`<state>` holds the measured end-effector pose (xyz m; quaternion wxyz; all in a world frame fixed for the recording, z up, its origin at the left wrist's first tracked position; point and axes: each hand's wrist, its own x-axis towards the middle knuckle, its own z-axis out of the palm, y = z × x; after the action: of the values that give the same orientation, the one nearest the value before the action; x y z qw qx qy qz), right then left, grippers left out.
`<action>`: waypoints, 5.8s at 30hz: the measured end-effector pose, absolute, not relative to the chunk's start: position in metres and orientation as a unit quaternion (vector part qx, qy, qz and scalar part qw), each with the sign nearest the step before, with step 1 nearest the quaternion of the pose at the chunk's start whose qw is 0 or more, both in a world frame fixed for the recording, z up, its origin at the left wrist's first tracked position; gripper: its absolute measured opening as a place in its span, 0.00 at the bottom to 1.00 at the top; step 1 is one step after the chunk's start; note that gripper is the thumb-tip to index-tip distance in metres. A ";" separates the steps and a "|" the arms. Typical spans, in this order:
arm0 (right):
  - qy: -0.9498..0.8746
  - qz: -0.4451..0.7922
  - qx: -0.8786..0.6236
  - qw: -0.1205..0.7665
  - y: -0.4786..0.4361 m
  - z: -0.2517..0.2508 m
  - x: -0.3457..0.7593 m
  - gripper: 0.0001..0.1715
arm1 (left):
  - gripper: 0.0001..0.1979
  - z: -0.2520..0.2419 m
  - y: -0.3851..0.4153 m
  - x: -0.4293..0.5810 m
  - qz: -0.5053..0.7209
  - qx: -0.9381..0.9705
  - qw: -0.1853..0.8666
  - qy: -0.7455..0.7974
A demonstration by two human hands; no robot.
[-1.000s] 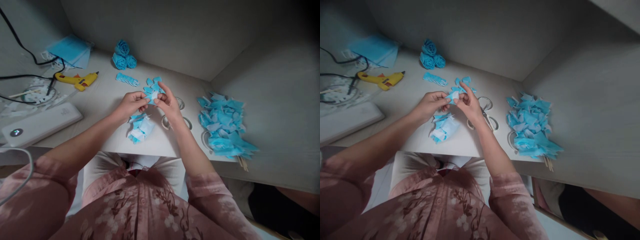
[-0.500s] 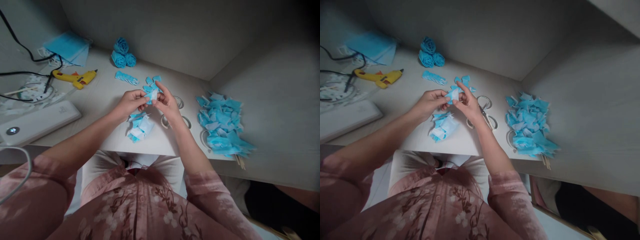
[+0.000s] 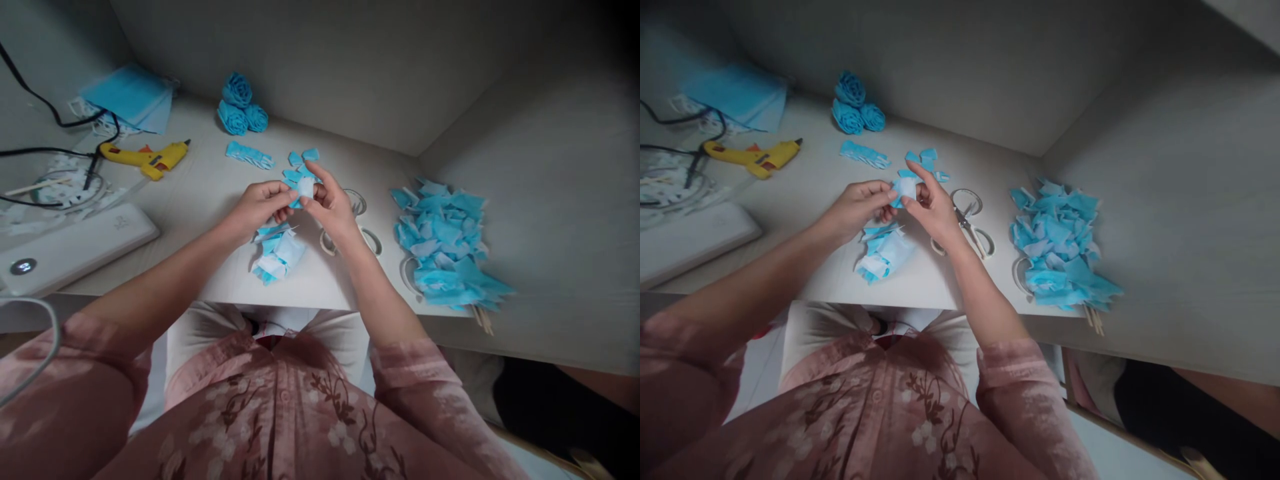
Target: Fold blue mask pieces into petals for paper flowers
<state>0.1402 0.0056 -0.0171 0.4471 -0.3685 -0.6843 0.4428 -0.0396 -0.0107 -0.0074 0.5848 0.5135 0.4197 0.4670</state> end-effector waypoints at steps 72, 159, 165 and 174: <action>-0.584 0.544 -0.380 0.468 0.010 -0.018 0.143 0.32 | 0.13 -0.009 -0.007 -0.041 0.493 0.523 0.548 0.427; -0.802 0.191 -0.313 0.471 0.006 -0.012 0.155 0.07 | 0.10 -0.011 -0.012 -0.039 0.468 0.491 0.571 0.462; -0.820 0.153 -0.338 0.436 0.007 -0.014 0.157 0.11 | 0.11 -0.008 -0.012 -0.039 0.484 0.455 0.619 0.418; -0.823 0.150 -0.340 0.430 0.007 -0.015 0.157 0.11 | 0.11 -0.007 -0.013 -0.039 0.465 0.477 0.592 0.453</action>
<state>0.1570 0.0070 -0.0147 0.4298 -0.3398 -0.8229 0.1502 -0.0388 -0.0128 -0.0070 0.5924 0.4767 0.4532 0.4653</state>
